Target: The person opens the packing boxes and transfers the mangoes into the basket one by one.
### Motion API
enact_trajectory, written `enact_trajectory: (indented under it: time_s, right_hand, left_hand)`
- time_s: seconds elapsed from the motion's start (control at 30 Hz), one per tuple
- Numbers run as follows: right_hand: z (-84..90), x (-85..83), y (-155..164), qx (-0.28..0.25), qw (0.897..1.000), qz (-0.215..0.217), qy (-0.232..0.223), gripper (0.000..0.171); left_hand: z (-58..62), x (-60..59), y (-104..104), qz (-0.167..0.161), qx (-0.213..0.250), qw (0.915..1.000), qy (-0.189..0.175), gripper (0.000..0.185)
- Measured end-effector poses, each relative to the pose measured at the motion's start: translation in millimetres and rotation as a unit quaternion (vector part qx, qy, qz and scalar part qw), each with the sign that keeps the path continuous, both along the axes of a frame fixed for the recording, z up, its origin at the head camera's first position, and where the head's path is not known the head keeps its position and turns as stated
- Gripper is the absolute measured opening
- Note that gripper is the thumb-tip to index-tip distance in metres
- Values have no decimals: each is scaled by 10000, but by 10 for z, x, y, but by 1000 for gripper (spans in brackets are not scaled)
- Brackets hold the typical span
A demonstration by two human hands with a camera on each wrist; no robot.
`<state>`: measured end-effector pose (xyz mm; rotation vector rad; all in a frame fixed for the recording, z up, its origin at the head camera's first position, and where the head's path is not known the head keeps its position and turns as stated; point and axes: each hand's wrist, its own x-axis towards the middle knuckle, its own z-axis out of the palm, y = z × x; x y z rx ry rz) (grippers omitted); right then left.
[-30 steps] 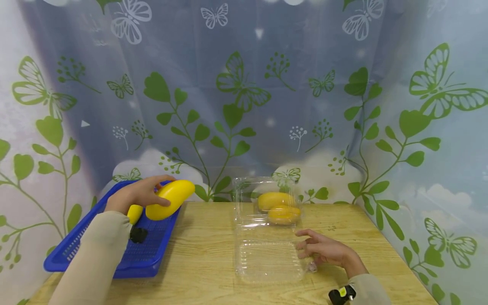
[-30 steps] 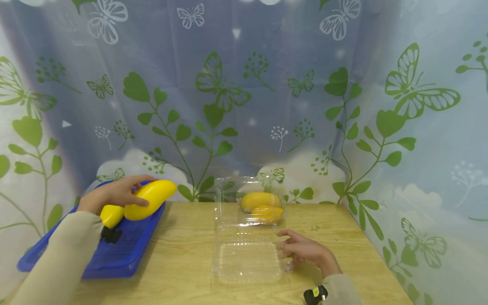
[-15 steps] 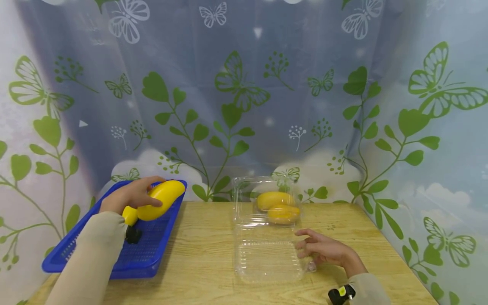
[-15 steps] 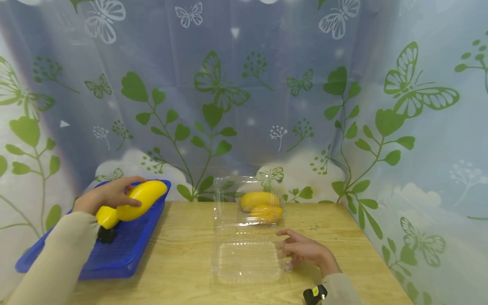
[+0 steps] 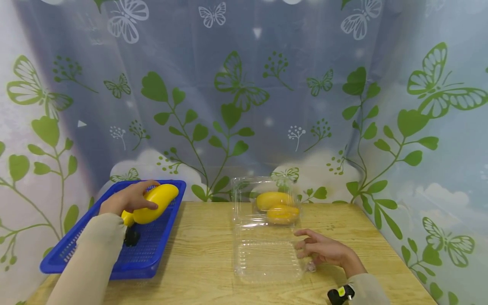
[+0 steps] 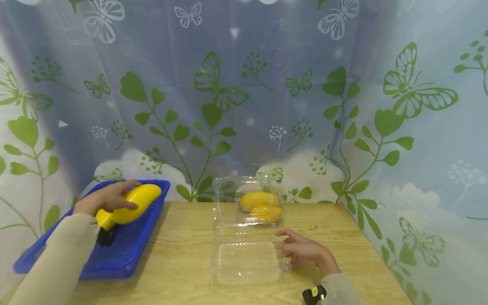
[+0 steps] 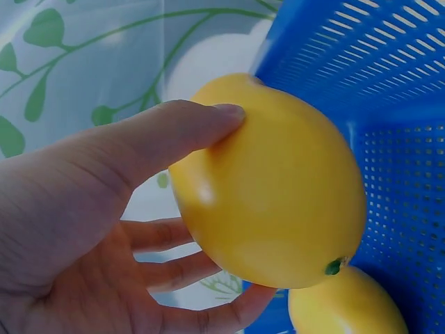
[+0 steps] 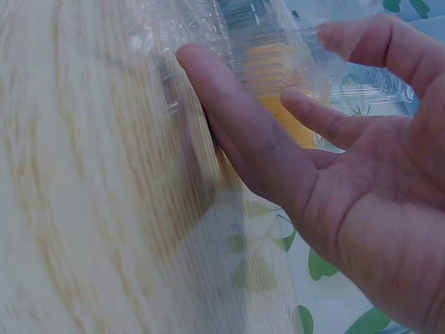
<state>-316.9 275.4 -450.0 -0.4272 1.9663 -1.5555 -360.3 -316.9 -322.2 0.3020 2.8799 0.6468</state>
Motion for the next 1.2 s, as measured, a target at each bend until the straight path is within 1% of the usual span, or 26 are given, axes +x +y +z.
enact_trajectory:
  time_s: [0.3, 0.57, 0.77, 1.0, 1.2]
  right_hand:
    - [-9, -3, 0, 1, 10000, -10, 2, 65]
    - [-6, -3, -4, 25, 10000, -35, 9, 66]
    - [6, -6, -6, 24, 10000, -46, -12, 66]
    - [2, -2, -3, -12, 10000, -42, -8, 67]
    - [-3, 1, -3, -44, 10000, -46, -43, 66]
  left_hand:
    - [-105, -42, -67, 74, 103, 9998, -154, 81]
    - [-222, -51, -78, 374, 178, 9986, -313, 82]
    - [-271, -64, -96, 526, 177, 9979, -332, 81]
    - [-357, -137, -136, 747, 397, 9951, -520, 81]
    - [-453, -188, -158, 877, 448, 9932, -627, 80]
